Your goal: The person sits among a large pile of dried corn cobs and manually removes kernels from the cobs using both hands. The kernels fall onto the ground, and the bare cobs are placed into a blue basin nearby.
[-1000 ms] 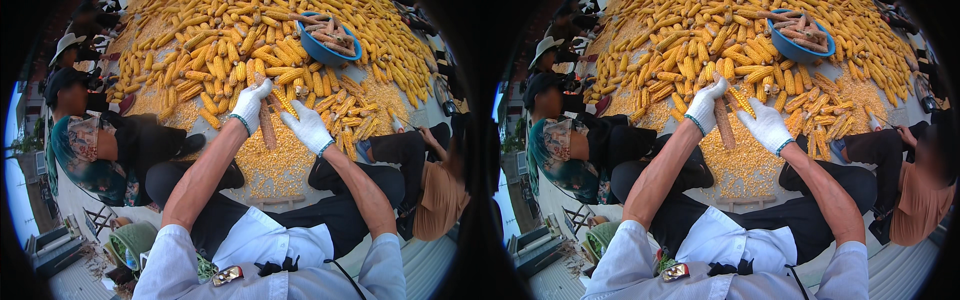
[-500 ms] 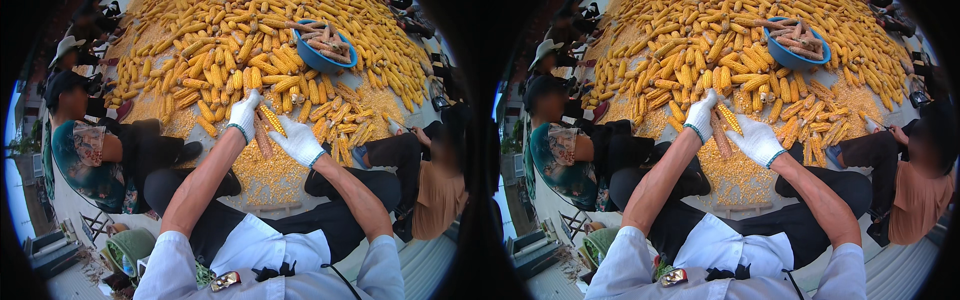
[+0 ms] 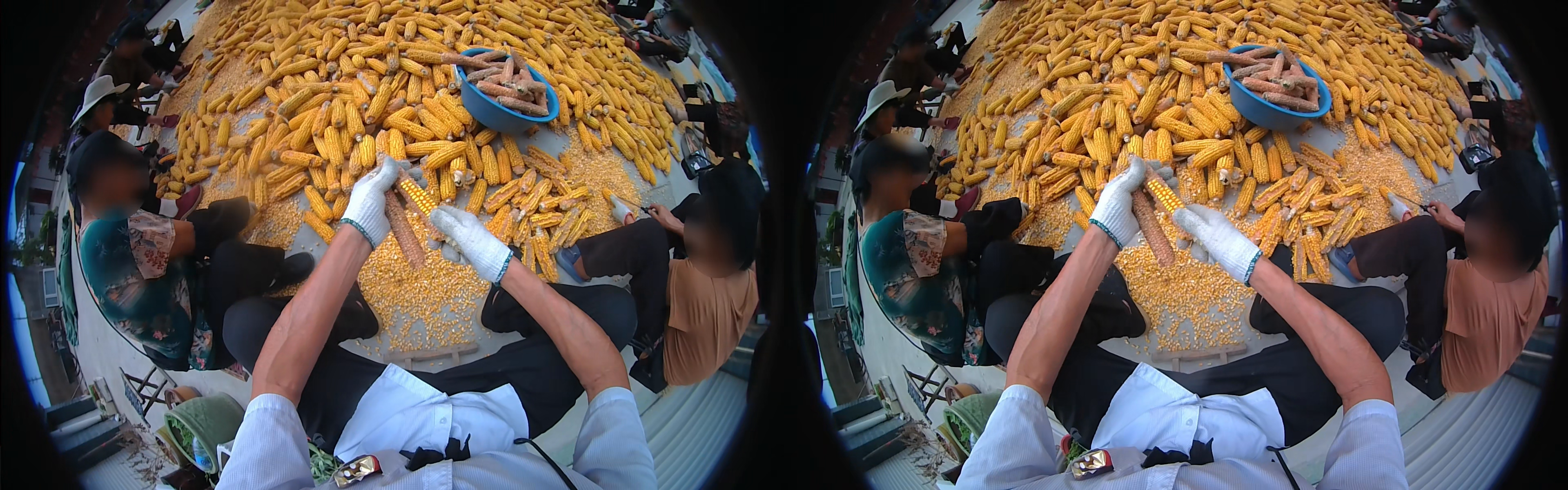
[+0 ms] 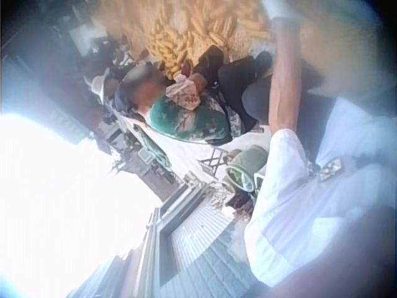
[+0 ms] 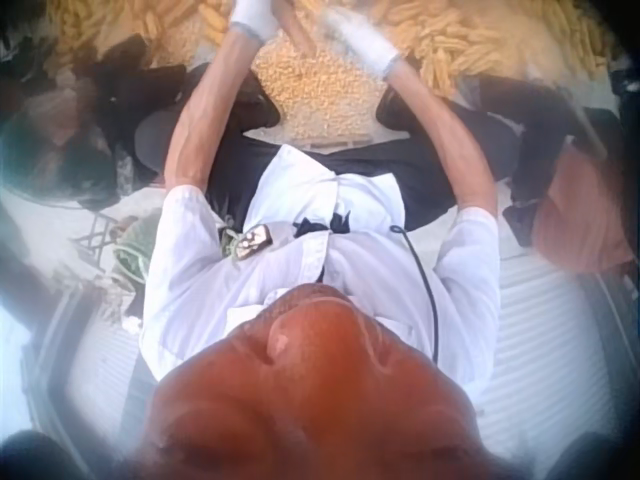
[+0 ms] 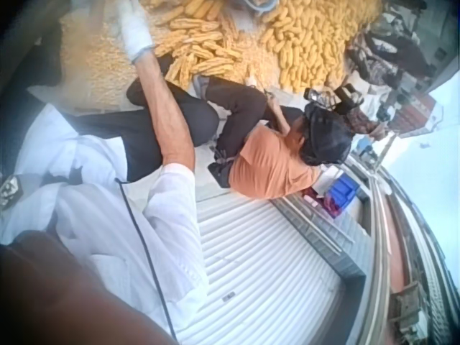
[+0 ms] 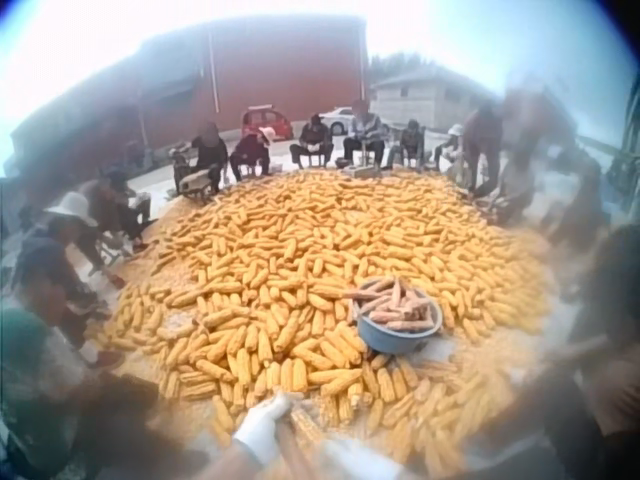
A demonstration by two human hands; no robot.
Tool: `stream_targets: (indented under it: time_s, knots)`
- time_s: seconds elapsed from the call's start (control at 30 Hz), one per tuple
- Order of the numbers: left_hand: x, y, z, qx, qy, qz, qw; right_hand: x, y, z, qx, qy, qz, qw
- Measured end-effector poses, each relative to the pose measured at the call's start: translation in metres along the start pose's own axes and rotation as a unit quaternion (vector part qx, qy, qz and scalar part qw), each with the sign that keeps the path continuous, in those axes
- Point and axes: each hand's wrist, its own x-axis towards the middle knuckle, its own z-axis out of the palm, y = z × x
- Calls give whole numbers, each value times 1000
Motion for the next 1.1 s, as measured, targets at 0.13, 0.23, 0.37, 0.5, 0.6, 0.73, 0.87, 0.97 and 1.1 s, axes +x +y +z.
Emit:
stream_targets:
  time_s: [0.13,0.23,0.37,0.5,0.6,0.73,0.87,0.97,1.1]
  knots:
    - [-2,4,3,10,2,-30,1000,10,5,-10,-96,18,-6,995]
    - [1,-2,2,11,-1,-31,999,16,23,-12,-393,129,-184,892]
    - [2,-5,2,5,21,-27,999,5,8,-4,-400,90,-109,906]
    - [1,-5,4,-17,9,1,1000,8,11,-7,-169,29,-53,984]
    - [1,1,-2,-46,-35,-8,998,3,-3,-5,-110,-18,2,994]
    - [5,-3,1,-6,-43,-22,999,7,9,-8,-105,4,23,994]
    - [0,-9,6,-17,-20,-29,999,17,25,-10,-291,118,-69,947]
    - [-4,-9,9,-18,-12,-29,999,14,19,-14,-306,103,-64,944]
    - [-3,-7,10,-13,12,-29,999,16,16,-12,-273,78,-34,958]
